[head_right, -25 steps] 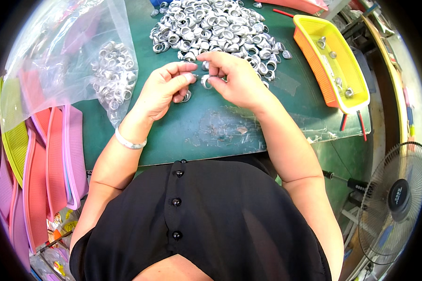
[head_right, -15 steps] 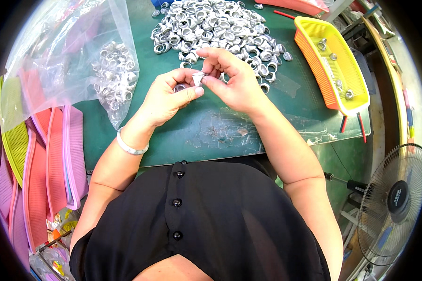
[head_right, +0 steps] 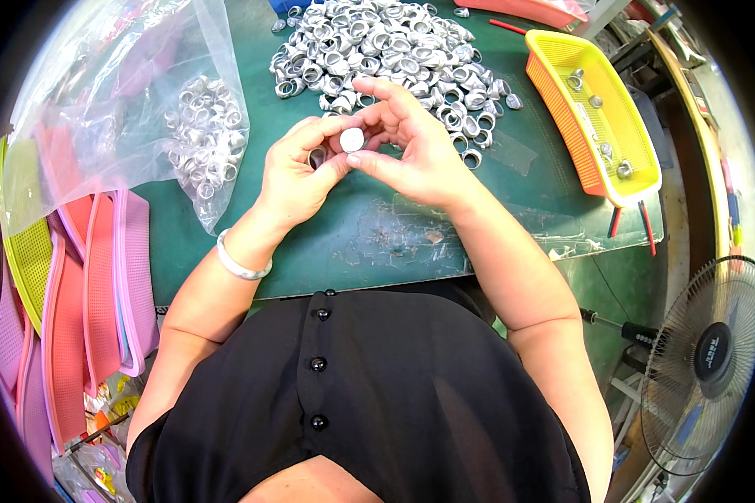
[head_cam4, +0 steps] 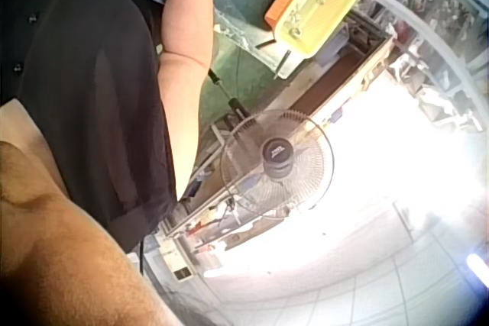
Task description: The person sits at a green workbench and repeatedly picks up small, silver, circular metal components. They hold the parts between their fingers, turning them over to view different sides, and then place them back onto the pile on the table. The workspace contains plastic bags and colorful baskets filled with similar metal items.
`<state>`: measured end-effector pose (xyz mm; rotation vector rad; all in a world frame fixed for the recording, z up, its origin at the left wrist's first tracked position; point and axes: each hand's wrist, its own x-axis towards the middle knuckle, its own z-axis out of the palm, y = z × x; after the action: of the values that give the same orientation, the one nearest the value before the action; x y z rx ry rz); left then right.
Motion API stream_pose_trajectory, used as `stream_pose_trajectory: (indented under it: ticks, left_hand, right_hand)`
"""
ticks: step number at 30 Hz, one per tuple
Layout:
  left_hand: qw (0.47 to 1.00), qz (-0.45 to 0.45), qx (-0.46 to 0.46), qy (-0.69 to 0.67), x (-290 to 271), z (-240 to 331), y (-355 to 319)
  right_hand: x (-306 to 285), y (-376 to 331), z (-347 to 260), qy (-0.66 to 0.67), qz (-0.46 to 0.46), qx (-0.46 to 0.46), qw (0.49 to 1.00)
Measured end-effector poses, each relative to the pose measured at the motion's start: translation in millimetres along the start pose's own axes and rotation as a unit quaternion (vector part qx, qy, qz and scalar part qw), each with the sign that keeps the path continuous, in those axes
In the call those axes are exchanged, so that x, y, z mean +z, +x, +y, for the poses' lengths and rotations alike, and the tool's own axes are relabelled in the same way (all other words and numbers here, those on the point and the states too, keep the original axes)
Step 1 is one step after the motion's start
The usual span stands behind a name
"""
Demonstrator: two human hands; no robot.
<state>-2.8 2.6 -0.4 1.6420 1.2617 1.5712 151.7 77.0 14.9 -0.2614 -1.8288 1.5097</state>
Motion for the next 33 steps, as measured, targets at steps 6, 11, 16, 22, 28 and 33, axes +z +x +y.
stream_pose_trajectory:
  ticks: [6,11,16,22,28,33]
  left_hand:
    - [1.0,-0.025,-0.008,0.009,-2.2,0.4,-1.7]
    - [1.0,-0.022,-0.006,0.003,-1.9,-0.9,-1.8]
    - [0.999,-0.031,0.001,0.018,-3.3,0.4,-0.8]
    - [0.995,0.005,-0.075,-0.069,-3.2,4.1,-0.3]
    - [0.989,-0.018,-0.108,-0.097,-8.1,6.9,0.0]
    - [0.987,-0.036,-0.144,-0.066,-5.4,7.9,1.7]
  right_hand:
    - [0.4,-0.2,0.0,-0.004,0.004,0.001,1.0]
    - [0.1,-0.2,1.3,-0.006,0.001,-0.005,1.0]
    - [-0.2,0.1,0.5,-0.01,0.004,-0.004,1.0]
    - [0.0,0.2,0.3,-0.016,0.013,-0.015,1.0]
    - [0.8,1.1,0.8,-0.035,0.015,-0.026,0.999]
    - [2.3,-0.1,0.5,-0.082,0.013,-0.008,0.996]
